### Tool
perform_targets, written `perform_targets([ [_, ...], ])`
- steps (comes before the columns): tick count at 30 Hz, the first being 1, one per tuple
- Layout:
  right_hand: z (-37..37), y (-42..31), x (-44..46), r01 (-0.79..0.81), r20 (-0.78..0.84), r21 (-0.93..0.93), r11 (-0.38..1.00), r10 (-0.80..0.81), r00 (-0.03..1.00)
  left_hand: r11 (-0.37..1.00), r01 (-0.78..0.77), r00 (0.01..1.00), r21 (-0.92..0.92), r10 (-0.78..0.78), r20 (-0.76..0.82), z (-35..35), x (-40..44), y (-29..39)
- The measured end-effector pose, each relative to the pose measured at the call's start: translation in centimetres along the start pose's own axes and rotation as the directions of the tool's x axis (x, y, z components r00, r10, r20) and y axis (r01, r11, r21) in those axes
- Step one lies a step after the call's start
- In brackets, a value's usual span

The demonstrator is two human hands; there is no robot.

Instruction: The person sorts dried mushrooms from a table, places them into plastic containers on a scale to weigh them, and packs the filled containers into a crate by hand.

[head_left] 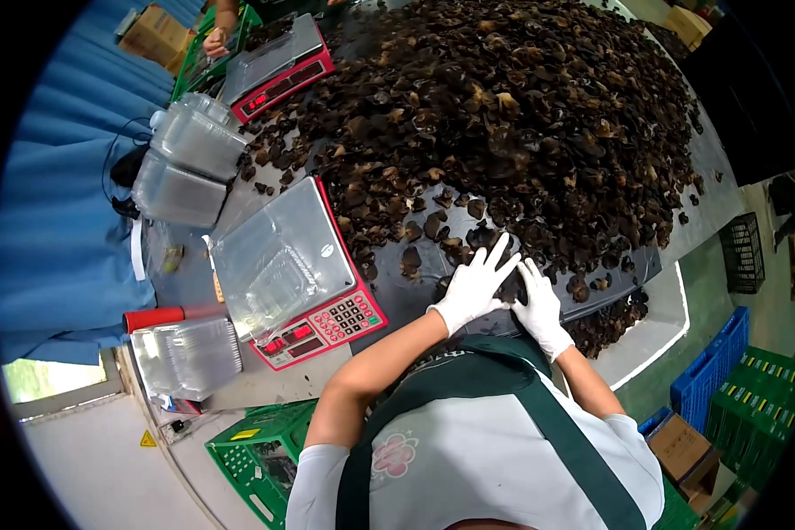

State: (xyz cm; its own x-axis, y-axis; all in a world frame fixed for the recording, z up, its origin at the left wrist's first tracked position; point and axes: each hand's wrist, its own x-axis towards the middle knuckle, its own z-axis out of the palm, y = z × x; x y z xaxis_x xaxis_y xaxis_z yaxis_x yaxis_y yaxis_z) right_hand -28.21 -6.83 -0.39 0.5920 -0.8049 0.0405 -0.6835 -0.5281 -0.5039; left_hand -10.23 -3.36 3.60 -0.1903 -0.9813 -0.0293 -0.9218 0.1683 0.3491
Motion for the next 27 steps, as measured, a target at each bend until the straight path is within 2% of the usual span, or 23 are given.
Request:
perform_targets([
  [6, 0.0, 0.4, 0.2, -0.004, 0.051, 0.008, 1.0, 0.003, 0.999, 0.986, -0.157, 0.987, 0.055, 0.156, 0.027, 2.8, -0.1, -2.1],
  [7, -0.1, 0.2, 0.2, -0.009, 0.052, 0.022, 1.0, 0.007, 0.999, 0.984, -0.175, 0.983, 0.045, 0.177, -0.054, 2.9, -0.4, -2.3],
  [8, -0.1, 0.0, 0.2, -0.014, 0.053, 0.038, 0.999, 0.012, 0.999, 0.984, -0.175, 0.983, 0.045, 0.177, -0.054, 3.0, -0.7, -2.6],
  [10, -0.5, -0.5, 0.2, -0.016, 0.056, 0.054, 0.998, 0.013, 0.998, 0.99, -0.137, 0.969, -0.04, 0.126, -0.214, 2.2, -1.3, -2.9],
  [13, -0.8, -1.6, 0.2, 0.003, 0.049, 0.056, 0.998, -0.006, 0.999, 0.984, -0.029, 0.887, -0.178, -0.057, -0.458, 0.2, -1.9, -3.5],
  [16, -1.3, -2.7, 0.4, -0.014, 0.088, 0.042, 0.999, 0.01, 0.996, 0.927, 0.025, 0.778, -0.374, -0.253, -0.575, -2.8, -3.0, -5.0],
  [17, -1.2, -2.9, 0.4, 0.029, 0.046, 0.025, 0.999, -0.03, 0.998, 0.886, 0.009, 0.749, -0.464, -0.313, -0.584, -3.8, -3.6, -5.6],
  [21, -1.7, -4.2, 1.3, 0.112, -0.025, 0.0, 0.994, -0.112, 0.993, 0.811, 0.016, 0.588, -0.584, -0.48, -0.651, -9.0, -7.3, -7.4],
  [23, -1.7, -4.7, 2.3, 0.142, -0.014, 0.028, 0.99, -0.141, 0.99, 0.761, 0.093, 0.45, -0.642, -0.607, -0.654, -12.0, -10.0, -7.8],
  [25, -1.9, -5.7, 3.8, 0.209, -0.012, 0.089, 0.974, -0.209, 0.978, 0.736, 0.217, 0.252, -0.642, -0.677, -0.691, -14.4, -12.9, -8.9],
  [26, -1.4, -6.1, 4.6, 0.268, -0.048, 0.096, 0.959, -0.264, 0.963, 0.685, 0.193, 0.166, -0.703, -0.729, -0.665, -14.6, -14.7, -10.2],
  [27, -1.1, -6.7, 5.6, 0.288, 0.006, 0.123, 0.95, -0.291, 0.957, 0.634, 0.156, 0.078, -0.757, -0.772, -0.631, -14.9, -16.5, -11.6],
])
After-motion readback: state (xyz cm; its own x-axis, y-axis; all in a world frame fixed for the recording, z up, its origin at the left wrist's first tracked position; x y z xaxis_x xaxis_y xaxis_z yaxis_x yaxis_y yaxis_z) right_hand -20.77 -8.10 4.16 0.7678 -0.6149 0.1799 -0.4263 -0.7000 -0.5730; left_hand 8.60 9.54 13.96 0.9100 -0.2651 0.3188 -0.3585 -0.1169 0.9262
